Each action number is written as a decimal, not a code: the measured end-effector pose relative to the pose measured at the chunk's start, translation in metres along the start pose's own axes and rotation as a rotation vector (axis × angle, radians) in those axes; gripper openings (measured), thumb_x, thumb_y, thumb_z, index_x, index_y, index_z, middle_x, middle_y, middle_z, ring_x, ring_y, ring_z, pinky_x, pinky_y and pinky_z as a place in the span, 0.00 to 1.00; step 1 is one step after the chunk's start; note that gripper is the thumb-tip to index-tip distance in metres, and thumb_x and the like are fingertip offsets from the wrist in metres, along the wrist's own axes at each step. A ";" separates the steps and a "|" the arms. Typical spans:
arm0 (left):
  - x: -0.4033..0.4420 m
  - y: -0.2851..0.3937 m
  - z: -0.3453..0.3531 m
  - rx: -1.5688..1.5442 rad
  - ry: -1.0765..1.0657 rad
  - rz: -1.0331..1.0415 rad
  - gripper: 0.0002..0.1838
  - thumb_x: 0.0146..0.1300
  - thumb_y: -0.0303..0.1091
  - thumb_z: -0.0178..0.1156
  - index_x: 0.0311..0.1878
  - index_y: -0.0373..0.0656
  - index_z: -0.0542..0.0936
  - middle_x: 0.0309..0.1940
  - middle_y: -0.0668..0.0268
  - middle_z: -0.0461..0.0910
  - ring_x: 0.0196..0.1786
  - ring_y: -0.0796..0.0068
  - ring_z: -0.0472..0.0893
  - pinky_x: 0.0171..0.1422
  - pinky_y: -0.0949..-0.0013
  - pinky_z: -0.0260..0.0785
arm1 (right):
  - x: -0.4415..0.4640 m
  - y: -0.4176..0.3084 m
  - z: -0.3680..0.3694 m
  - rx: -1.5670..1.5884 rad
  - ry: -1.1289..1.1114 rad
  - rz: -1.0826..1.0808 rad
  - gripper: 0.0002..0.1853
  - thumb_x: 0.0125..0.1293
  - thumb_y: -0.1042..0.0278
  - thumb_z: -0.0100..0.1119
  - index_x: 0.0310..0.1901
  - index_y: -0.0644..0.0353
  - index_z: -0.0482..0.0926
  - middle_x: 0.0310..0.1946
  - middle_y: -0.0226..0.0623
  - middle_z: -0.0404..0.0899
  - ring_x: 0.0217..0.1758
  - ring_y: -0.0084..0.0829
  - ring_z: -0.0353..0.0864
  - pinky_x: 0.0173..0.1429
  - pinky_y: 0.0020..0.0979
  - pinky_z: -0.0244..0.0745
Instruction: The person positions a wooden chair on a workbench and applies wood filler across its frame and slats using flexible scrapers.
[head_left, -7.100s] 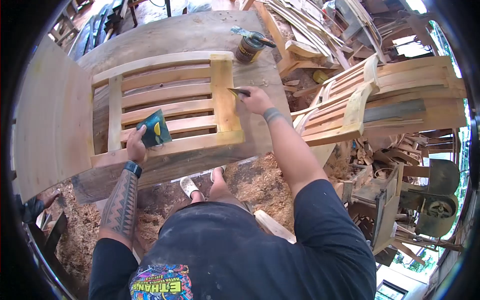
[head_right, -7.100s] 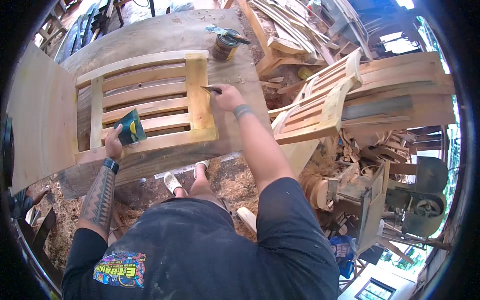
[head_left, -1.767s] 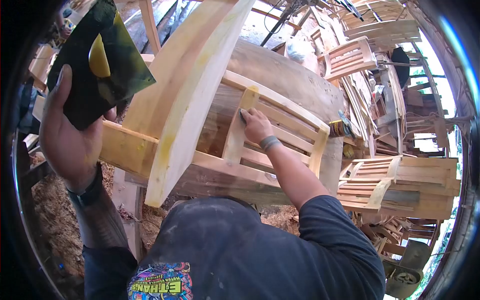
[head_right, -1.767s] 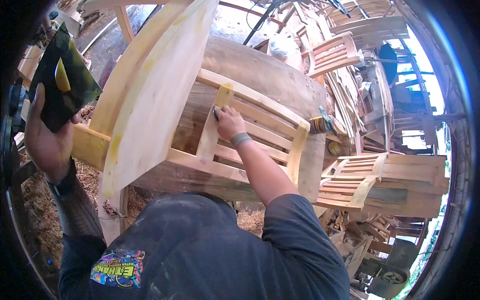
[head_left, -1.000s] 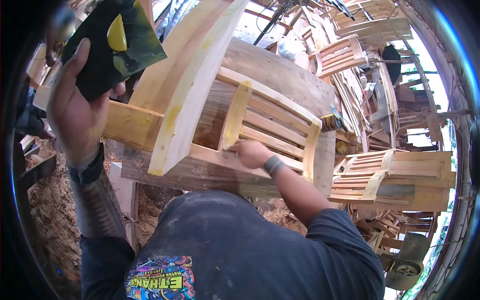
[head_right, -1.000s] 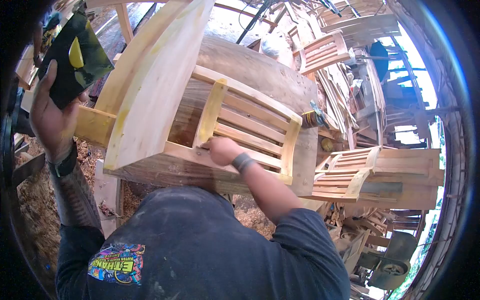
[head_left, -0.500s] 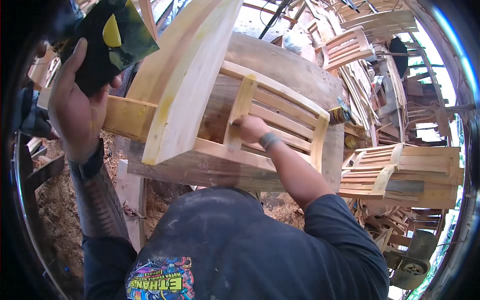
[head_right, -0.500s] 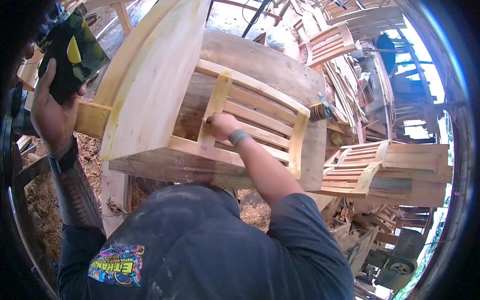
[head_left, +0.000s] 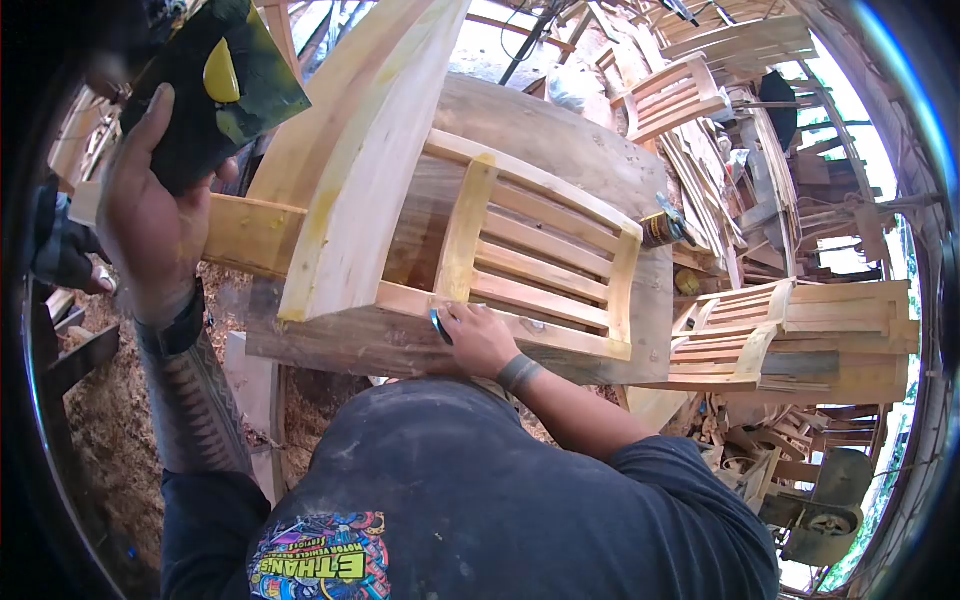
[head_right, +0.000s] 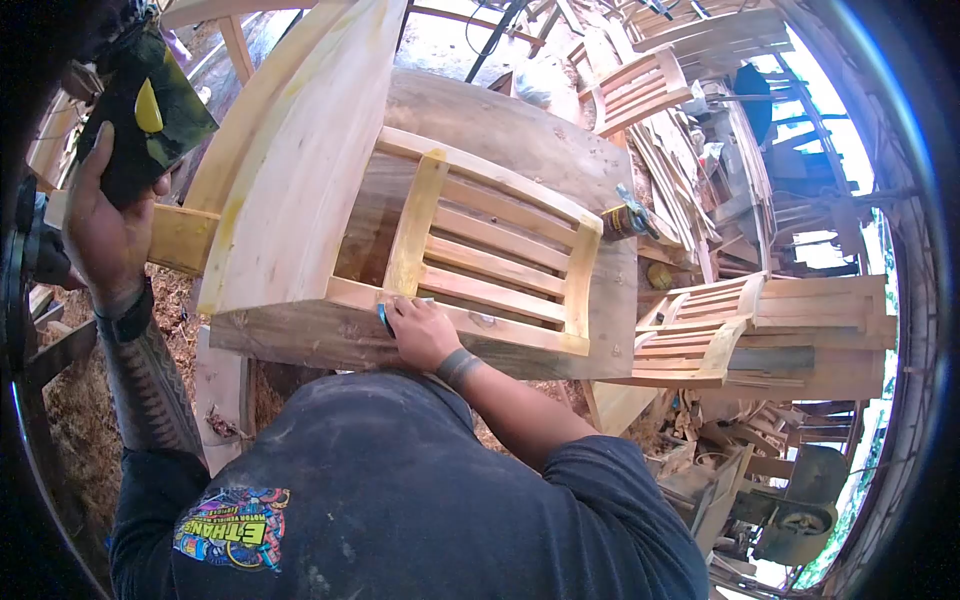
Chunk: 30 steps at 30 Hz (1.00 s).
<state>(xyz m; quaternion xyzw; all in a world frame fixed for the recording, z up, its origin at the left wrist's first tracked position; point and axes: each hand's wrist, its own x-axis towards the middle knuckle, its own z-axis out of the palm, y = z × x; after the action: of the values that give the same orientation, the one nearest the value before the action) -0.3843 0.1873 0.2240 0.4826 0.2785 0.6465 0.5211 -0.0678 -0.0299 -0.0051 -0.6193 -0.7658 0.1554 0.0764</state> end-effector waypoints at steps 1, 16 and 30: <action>0.001 0.001 -0.001 -0.038 0.015 -0.038 0.16 0.79 0.37 0.57 0.58 0.34 0.82 0.46 0.54 0.87 0.40 0.63 0.88 0.40 0.62 0.80 | 0.000 0.001 -0.001 0.011 0.051 -0.028 0.17 0.63 0.70 0.57 0.53 0.59 0.83 0.48 0.46 0.85 0.54 0.49 0.86 0.61 0.46 0.79; 0.003 -0.005 -0.012 -0.122 -0.106 0.026 0.17 0.82 0.33 0.53 0.65 0.36 0.80 0.49 0.51 0.87 0.44 0.63 0.88 0.41 0.62 0.80 | 0.022 0.021 -0.002 -0.040 -0.186 -0.058 0.17 0.65 0.65 0.58 0.54 0.58 0.85 0.45 0.47 0.86 0.52 0.50 0.86 0.56 0.48 0.81; 0.001 -0.016 -0.019 0.401 -0.102 0.349 0.32 0.60 0.08 0.66 0.68 0.39 0.79 0.51 0.55 0.87 0.41 0.67 0.89 0.45 0.69 0.84 | -0.009 0.011 0.012 -0.162 -0.019 -0.113 0.18 0.65 0.70 0.55 0.56 0.58 0.80 0.49 0.41 0.82 0.53 0.44 0.84 0.59 0.45 0.78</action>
<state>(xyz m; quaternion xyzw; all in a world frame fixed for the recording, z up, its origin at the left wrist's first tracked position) -0.3948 0.1957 0.2035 0.6488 0.2871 0.6332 0.3094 -0.0592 -0.0385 -0.0190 -0.5778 -0.8102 0.0945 0.0275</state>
